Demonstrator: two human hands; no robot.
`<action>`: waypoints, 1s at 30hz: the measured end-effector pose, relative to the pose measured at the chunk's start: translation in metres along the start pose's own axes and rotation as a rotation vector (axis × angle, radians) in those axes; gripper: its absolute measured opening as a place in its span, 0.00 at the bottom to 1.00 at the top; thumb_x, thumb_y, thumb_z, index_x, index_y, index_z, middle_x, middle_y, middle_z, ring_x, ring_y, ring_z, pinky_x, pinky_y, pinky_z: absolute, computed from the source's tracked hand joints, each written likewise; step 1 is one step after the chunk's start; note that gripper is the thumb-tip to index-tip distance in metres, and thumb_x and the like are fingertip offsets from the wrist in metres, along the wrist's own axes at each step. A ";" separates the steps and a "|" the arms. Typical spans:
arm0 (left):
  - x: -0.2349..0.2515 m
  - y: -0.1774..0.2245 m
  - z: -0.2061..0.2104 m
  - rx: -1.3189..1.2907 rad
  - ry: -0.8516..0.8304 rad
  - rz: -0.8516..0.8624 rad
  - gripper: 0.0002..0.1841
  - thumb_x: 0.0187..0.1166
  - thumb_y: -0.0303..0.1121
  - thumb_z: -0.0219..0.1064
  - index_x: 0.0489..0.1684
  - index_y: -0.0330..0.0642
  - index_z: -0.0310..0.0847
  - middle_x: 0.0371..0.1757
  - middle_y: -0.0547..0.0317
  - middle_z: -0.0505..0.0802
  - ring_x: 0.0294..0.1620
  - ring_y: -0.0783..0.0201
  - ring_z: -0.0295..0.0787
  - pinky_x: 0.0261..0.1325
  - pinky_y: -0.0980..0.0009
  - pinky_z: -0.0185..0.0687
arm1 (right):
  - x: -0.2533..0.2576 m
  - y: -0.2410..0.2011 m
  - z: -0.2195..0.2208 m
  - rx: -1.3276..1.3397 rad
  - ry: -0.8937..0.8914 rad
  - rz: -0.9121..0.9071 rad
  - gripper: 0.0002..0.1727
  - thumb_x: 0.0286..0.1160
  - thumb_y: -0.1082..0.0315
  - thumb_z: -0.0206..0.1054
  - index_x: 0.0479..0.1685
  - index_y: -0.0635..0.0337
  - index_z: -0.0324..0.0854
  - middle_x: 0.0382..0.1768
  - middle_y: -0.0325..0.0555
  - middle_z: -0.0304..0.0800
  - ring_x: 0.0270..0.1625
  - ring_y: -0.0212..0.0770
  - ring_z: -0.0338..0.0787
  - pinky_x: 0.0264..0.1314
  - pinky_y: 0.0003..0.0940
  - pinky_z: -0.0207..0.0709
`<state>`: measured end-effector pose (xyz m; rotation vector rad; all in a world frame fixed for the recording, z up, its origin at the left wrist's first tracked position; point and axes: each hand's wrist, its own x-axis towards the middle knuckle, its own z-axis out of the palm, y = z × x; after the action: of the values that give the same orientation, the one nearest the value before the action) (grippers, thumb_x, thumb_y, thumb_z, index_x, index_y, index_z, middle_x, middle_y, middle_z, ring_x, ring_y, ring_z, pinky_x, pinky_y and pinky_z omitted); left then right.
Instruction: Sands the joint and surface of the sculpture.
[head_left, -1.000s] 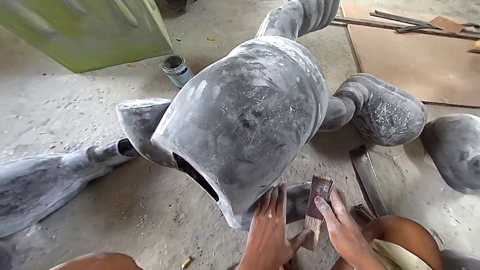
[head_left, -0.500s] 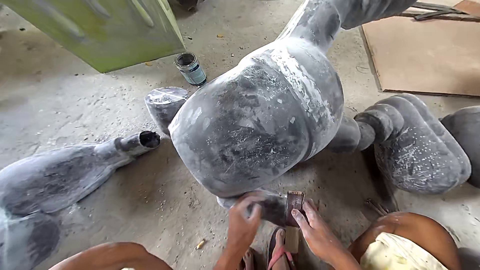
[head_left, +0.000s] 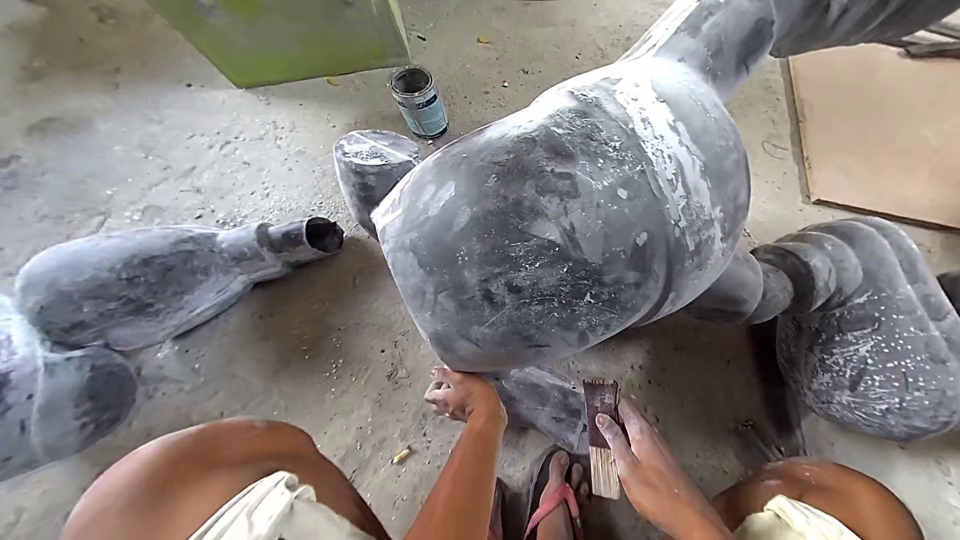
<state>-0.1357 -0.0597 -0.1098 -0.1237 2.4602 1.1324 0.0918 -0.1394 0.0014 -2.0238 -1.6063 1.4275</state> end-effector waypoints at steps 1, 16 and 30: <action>0.002 -0.001 0.002 0.004 0.004 0.001 0.33 0.92 0.54 0.46 0.78 0.33 0.69 0.74 0.29 0.80 0.78 0.35 0.75 0.77 0.40 0.71 | 0.000 -0.004 -0.004 -0.004 0.033 0.004 0.34 0.90 0.42 0.48 0.87 0.54 0.66 0.78 0.47 0.79 0.79 0.36 0.79 0.84 0.39 0.72; -0.004 0.004 -0.002 0.097 -0.071 -0.003 0.30 0.95 0.51 0.37 0.78 0.38 0.70 0.76 0.36 0.80 0.79 0.42 0.75 0.78 0.44 0.70 | 0.012 -0.023 -0.039 -0.344 -0.290 -0.034 0.40 0.78 0.46 0.63 0.93 0.35 0.57 0.80 0.41 0.76 0.69 0.37 0.87 0.72 0.45 0.83; -0.007 0.015 -0.010 0.085 -0.121 -0.041 0.26 0.96 0.45 0.37 0.75 0.39 0.73 0.75 0.40 0.81 0.78 0.45 0.77 0.78 0.44 0.70 | 0.000 0.010 -0.066 -0.414 -0.526 -0.154 0.36 0.91 0.57 0.46 0.98 0.33 0.42 0.91 0.47 0.58 0.62 0.40 0.90 0.59 0.44 0.89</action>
<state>-0.1363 -0.0579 -0.0911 -0.0774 2.3833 0.9878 0.1481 -0.1180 0.0292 -1.7334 -2.3851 1.7880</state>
